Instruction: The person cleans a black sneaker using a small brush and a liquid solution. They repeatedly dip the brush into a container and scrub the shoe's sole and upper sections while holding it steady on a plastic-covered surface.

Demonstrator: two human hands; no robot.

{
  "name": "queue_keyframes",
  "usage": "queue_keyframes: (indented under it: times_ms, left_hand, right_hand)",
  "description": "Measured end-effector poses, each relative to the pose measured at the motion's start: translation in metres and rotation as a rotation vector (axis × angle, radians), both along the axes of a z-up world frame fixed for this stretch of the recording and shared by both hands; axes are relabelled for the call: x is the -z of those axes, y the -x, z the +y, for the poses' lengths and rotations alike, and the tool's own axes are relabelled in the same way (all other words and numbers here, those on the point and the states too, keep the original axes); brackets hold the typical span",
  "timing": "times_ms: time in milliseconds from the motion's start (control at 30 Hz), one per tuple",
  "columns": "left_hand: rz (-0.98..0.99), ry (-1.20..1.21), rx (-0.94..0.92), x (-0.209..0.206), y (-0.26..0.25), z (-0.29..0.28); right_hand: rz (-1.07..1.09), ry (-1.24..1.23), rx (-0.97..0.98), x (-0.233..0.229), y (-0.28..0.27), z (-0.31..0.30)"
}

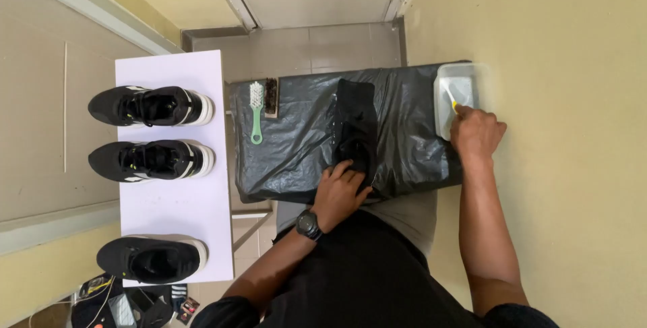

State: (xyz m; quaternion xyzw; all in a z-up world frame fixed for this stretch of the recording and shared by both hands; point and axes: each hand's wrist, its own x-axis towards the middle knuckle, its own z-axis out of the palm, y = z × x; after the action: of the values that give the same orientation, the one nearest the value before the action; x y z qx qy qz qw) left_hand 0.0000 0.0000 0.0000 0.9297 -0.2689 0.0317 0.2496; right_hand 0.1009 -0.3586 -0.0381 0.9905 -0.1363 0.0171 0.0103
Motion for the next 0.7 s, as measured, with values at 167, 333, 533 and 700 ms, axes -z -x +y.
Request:
queue_keyframes:
  times_ms: [167, 333, 533, 700]
  left_hand:
    - [0.046, -0.02, -0.035, 0.004, 0.002, -0.003]
    - [0.174, -0.072, -0.067, 0.01, 0.001, -0.006]
    - [0.241, -0.073, -0.1, 0.011, 0.002, -0.013]
    - [0.173, -0.068, -0.105, 0.015, 0.002, -0.014]
  right_hand:
    - [-0.012, -0.023, 0.0, -0.007, 0.0, 0.006]
    - [0.001, -0.021, -0.006, -0.012, -0.001, 0.012]
    - [0.084, -0.012, -0.004, -0.025, -0.002, 0.019]
    - [0.096, -0.032, 0.024, -0.012, -0.004, 0.01]
